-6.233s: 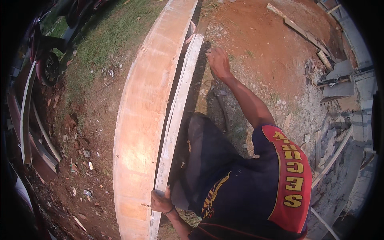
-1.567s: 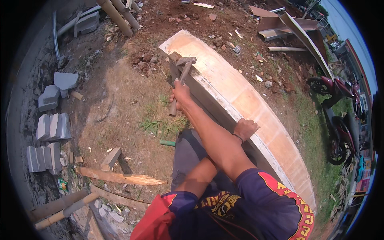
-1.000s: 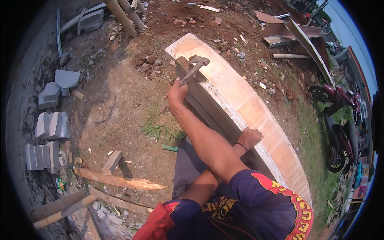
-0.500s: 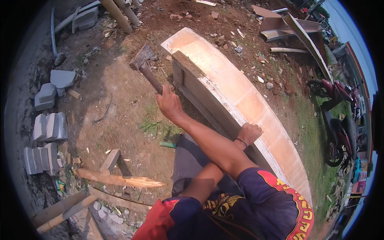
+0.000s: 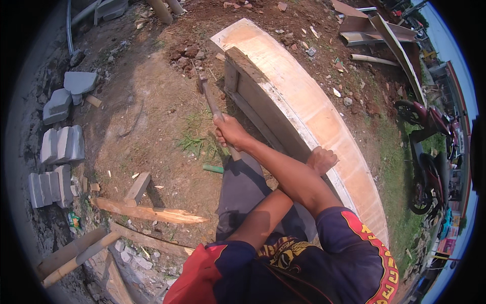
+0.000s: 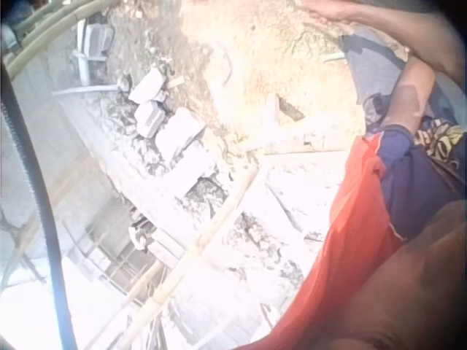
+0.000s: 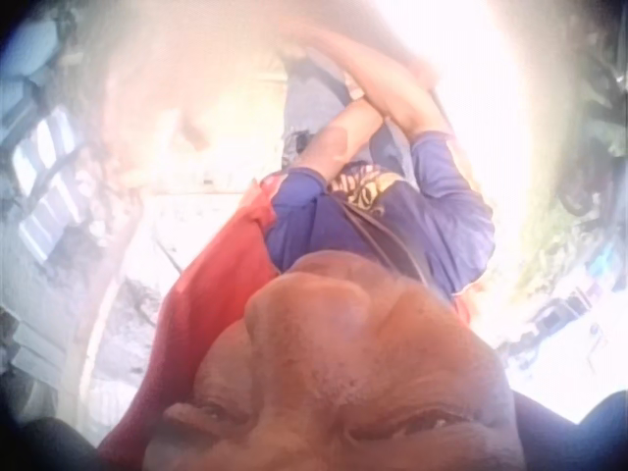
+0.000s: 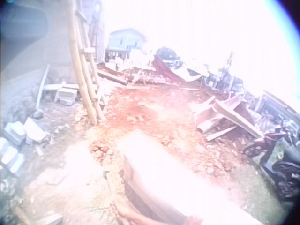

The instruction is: The person kneels on the ground and uses a hammer to drive nails into a long curved wooden plank attached to a frame. They repeatedly strike the nails, adjust the plank, and use a tape measure to check dimensions.

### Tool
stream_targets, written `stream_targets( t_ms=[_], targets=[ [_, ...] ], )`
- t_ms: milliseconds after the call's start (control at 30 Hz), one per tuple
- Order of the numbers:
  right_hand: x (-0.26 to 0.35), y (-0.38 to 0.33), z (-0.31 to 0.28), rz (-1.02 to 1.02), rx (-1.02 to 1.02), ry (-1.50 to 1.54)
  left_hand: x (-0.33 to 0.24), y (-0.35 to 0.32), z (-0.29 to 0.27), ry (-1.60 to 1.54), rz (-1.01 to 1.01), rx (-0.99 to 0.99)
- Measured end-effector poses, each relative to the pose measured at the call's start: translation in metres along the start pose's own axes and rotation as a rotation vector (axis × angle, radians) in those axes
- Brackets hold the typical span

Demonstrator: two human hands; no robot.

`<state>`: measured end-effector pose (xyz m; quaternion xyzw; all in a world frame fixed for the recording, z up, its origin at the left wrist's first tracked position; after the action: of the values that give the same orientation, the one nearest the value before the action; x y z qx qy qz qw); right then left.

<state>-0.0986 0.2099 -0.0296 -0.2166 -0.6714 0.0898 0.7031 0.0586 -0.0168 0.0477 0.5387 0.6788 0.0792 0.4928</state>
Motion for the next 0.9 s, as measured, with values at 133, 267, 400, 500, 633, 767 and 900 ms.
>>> stream_targets(
  t_ms=[133, 267, 400, 500, 633, 767, 900],
  targets=[
    [0.037, -0.04, -0.016, 0.05, -0.216, 0.571, -0.001, 0.0, -0.004, -0.016, 0.048, -0.081],
    [0.045, -0.068, -0.027, 0.061, -0.418, 0.95, 0.0, -0.001, -0.004, -0.042, 0.035, -0.109],
    [0.032, -0.074, -0.032, 0.073, -0.551, 1.102, 0.001, -0.002, 0.0, -0.037, 0.016, -0.064],
    [0.021, -0.07, -0.029, 0.126, -0.584, 1.003, 0.001, -0.002, 0.0, -0.041, 0.015, -0.054],
    [0.019, -0.055, -0.031, 0.122, -0.498, 0.84, -0.001, -0.002, -0.001, -0.036, 0.035, -0.052],
    [0.015, -0.055, -0.05, 0.114, -0.52, 0.85, 0.0, -0.001, -0.003, -0.049, 0.019, -0.063],
    [0.015, -0.056, -0.056, 0.065, -0.503, 0.866, -0.001, -0.001, -0.005, -0.033, 0.035, -0.106]
  ],
)
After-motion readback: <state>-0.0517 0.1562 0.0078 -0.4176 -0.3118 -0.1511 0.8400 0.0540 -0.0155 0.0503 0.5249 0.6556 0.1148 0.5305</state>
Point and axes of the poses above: each hand's wrist, its own y-axis towards the middle knuckle, its own z-axis out of the palm, x = y × z, the point moved 7 cm from there along y, towards the middle knuckle, and after that the axes turned 3 degrees about -z, right-handed, at the moved point
